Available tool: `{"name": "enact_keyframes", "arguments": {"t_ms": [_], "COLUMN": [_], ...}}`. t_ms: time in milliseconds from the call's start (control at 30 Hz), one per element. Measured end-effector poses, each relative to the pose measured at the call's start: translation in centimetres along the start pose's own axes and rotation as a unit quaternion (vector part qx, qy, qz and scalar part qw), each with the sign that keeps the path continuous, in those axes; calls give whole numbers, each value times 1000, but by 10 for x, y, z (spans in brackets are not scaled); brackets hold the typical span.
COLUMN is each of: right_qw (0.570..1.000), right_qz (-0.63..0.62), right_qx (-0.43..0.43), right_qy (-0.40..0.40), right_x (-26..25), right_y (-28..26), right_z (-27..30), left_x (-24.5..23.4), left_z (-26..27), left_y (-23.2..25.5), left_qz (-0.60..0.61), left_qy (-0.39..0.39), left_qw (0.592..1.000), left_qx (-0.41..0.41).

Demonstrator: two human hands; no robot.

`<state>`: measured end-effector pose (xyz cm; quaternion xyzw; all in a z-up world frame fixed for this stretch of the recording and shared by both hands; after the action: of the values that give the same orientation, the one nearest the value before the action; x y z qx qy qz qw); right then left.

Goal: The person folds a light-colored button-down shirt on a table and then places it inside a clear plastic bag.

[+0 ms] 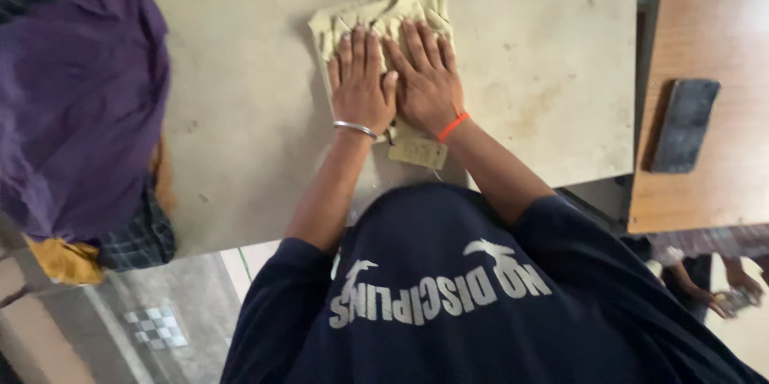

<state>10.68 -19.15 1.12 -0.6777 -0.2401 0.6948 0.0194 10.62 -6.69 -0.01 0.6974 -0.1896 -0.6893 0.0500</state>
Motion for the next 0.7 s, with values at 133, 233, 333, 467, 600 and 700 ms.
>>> {"name": "enact_keyframes", "arguments": {"t_ms": [133,233,333,467,600,700], "right_qw": [1000,1000,990,964,972,924], "right_qz": [-2,-26,-134,-248,-229,-242], "right_qx": [-2,-9,-38,-24,15,65], "right_qy": [7,-5,-7,98,-50,-289], "right_x": [-8,-11,-22,-66,-75,-55], "right_y": [-2,-3,2,33,52,68], "right_z": [-1,-2,-3,52,124,182], "left_x": [1,2,3,-5,-4,-6], "left_z": [-1,1,4,5,4,2], "left_y": [3,0,-1,9,24,32], "left_qz": [8,8,-18,-39,21,33], "left_qy": [-12,-9,-5,-23,-98,-55], "left_qw": [1000,1000,1000,999,995,998], "left_qx": [-16,-15,-10,6,-16,10]}}
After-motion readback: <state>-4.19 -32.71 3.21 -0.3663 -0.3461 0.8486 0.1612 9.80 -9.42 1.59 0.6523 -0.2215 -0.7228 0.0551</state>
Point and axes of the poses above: each hand's wrist, its own z-axis away from the middle knuckle, its own x-axis out of the palm, y = z × x, the point moved 6 cm from there along -z, towards the middle knuckle, and after that the axes turned 1 degree about -y, right-handed, at the moved point
